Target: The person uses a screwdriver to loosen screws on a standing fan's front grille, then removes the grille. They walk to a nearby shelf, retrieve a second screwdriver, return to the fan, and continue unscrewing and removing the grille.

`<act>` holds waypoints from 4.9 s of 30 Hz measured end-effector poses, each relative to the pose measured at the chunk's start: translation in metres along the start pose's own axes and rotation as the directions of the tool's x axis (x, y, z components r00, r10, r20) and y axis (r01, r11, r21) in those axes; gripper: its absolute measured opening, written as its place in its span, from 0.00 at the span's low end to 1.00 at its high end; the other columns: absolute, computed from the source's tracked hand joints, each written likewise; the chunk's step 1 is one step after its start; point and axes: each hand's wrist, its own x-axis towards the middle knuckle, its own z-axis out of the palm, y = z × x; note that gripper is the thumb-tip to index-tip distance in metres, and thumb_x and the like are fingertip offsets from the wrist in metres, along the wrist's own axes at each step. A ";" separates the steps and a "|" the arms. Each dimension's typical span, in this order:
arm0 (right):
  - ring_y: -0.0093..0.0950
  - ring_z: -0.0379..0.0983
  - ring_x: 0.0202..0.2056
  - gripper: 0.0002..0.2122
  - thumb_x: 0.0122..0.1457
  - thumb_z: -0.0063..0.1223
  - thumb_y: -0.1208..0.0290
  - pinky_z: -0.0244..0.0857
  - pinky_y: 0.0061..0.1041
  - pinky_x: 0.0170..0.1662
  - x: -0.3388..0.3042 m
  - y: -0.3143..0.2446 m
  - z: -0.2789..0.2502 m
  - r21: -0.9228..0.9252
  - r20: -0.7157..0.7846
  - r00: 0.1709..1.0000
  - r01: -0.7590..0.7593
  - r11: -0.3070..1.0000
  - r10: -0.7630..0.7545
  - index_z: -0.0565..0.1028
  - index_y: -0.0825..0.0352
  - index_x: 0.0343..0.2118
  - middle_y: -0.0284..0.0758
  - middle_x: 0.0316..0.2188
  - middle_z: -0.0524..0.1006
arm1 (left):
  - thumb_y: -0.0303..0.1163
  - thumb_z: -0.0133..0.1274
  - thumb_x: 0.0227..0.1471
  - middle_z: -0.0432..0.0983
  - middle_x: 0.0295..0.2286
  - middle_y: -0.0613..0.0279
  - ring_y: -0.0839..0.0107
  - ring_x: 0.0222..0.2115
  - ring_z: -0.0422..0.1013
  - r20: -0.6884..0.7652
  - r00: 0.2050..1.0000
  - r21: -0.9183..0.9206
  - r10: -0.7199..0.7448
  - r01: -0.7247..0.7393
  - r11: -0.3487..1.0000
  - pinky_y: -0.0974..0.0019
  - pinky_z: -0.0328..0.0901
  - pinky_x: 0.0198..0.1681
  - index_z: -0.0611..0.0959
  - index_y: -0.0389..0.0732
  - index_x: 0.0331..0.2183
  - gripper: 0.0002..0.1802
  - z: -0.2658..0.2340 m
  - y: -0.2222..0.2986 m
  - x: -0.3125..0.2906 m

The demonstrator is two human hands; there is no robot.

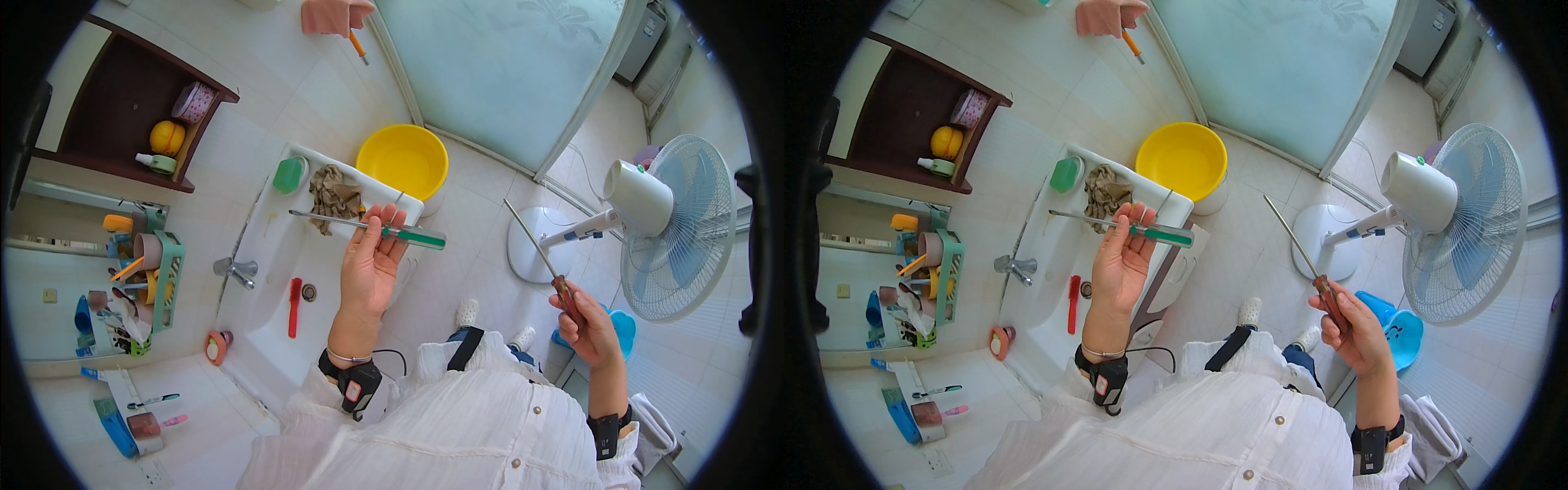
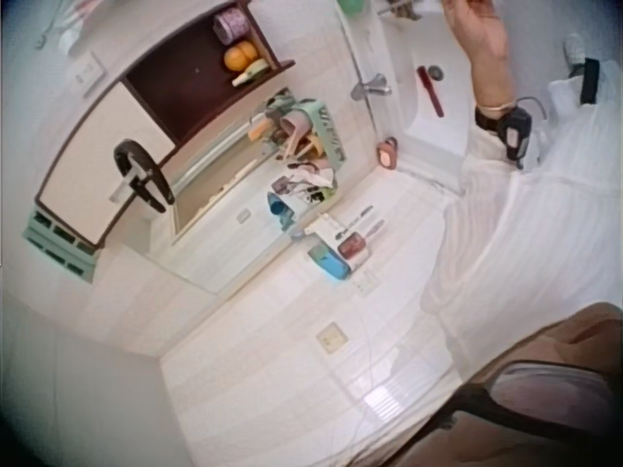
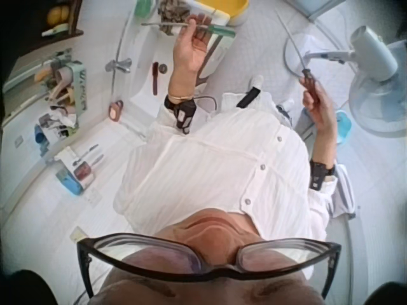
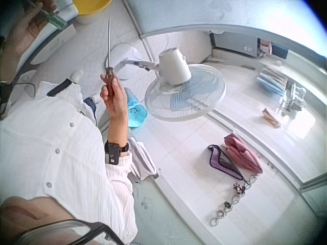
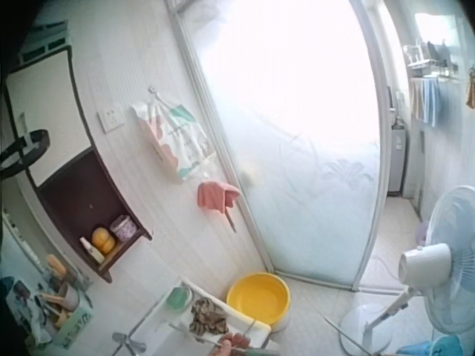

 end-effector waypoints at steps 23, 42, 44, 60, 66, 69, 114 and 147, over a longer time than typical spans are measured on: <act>0.17 0.61 0.20 0.19 0.64 0.41 0.65 0.57 0.16 0.23 0.002 0.034 -0.008 0.081 -0.121 0.993 -0.003 0.997 0.013 0.62 0.68 0.55 0.39 0.41 0.74 | 0.32 0.51 0.56 0.76 0.36 0.57 0.67 0.38 0.74 -0.469 0.837 -0.278 -0.282 0.163 0.947 0.65 0.72 0.44 0.76 0.36 0.37 0.10 -0.123 -0.073 0.075; 0.18 0.65 0.23 0.18 0.63 0.42 0.67 0.58 0.16 0.24 -0.040 0.066 -0.036 0.219 -0.227 0.974 0.073 0.973 -0.022 0.62 0.68 0.55 0.39 0.40 0.75 | 0.25 0.34 0.60 0.72 0.39 0.40 0.53 0.41 0.72 -0.495 0.825 -0.387 -0.272 0.071 0.919 0.55 0.70 0.48 0.69 0.26 0.41 0.13 -0.221 -0.092 0.193; 0.19 0.63 0.22 0.18 0.63 0.41 0.68 0.58 0.18 0.25 -0.049 0.070 -0.047 0.253 -0.223 0.975 0.071 0.965 -0.013 0.61 0.68 0.55 0.39 0.39 0.75 | 0.22 0.36 0.58 0.73 0.38 0.40 0.54 0.41 0.73 -0.468 0.831 -0.429 -0.301 0.084 0.899 0.54 0.70 0.48 0.71 0.25 0.41 0.12 -0.228 -0.087 0.191; 0.14 0.53 0.11 0.09 0.63 0.39 0.61 0.46 0.17 0.16 -0.146 0.125 -0.179 0.570 -0.345 0.939 0.197 0.797 0.014 0.66 0.59 0.30 0.26 0.20 0.68 | 0.43 0.55 0.52 0.77 0.22 0.74 0.78 0.25 0.73 -0.068 0.844 0.523 -0.531 0.484 0.702 0.73 0.64 0.25 0.79 0.51 0.26 0.09 0.002 -0.209 0.082; 0.15 0.53 0.11 0.09 0.63 0.41 0.59 0.47 0.16 0.16 -0.169 0.137 -0.203 0.617 -0.432 0.899 0.352 0.704 -0.070 0.67 0.58 0.31 0.26 0.20 0.69 | 0.48 0.48 0.56 0.76 0.27 0.68 0.68 0.36 0.72 0.124 0.642 0.651 -0.757 0.523 0.550 0.63 0.64 0.40 0.76 0.49 0.28 0.14 0.086 -0.325 0.058; 0.15 0.53 0.11 0.09 0.63 0.41 0.59 0.47 0.16 0.16 -0.177 0.143 -0.204 0.637 -0.475 0.870 0.444 0.631 -0.133 0.68 0.58 0.33 0.26 0.19 0.69 | 0.46 0.47 0.57 0.74 0.38 0.63 0.66 0.43 0.69 0.108 0.599 0.753 -0.794 0.472 0.459 0.60 0.62 0.47 0.77 0.46 0.38 0.15 0.115 -0.386 0.041; 0.16 0.55 0.12 0.12 0.61 0.46 0.71 0.48 0.17 0.16 -0.075 0.186 -0.171 0.703 -0.633 0.767 0.627 0.338 -0.106 0.66 0.63 0.47 0.28 0.18 0.65 | 0.37 0.54 0.52 0.66 0.47 0.54 0.62 0.44 0.69 0.213 0.881 0.977 -0.422 -0.189 0.098 0.61 0.66 0.46 0.68 0.39 0.51 0.26 0.066 -0.462 0.248; 0.12 0.50 0.13 0.17 0.60 0.48 0.52 0.45 0.14 0.14 -0.022 -0.092 -0.290 0.415 -0.204 0.975 0.162 0.895 -0.082 0.69 0.63 0.40 0.32 0.23 0.70 | 0.36 0.58 0.48 0.67 0.47 0.56 0.66 0.43 0.68 0.053 0.998 0.974 0.029 -0.058 0.219 0.64 0.66 0.44 0.68 0.40 0.51 0.29 0.008 -0.418 0.146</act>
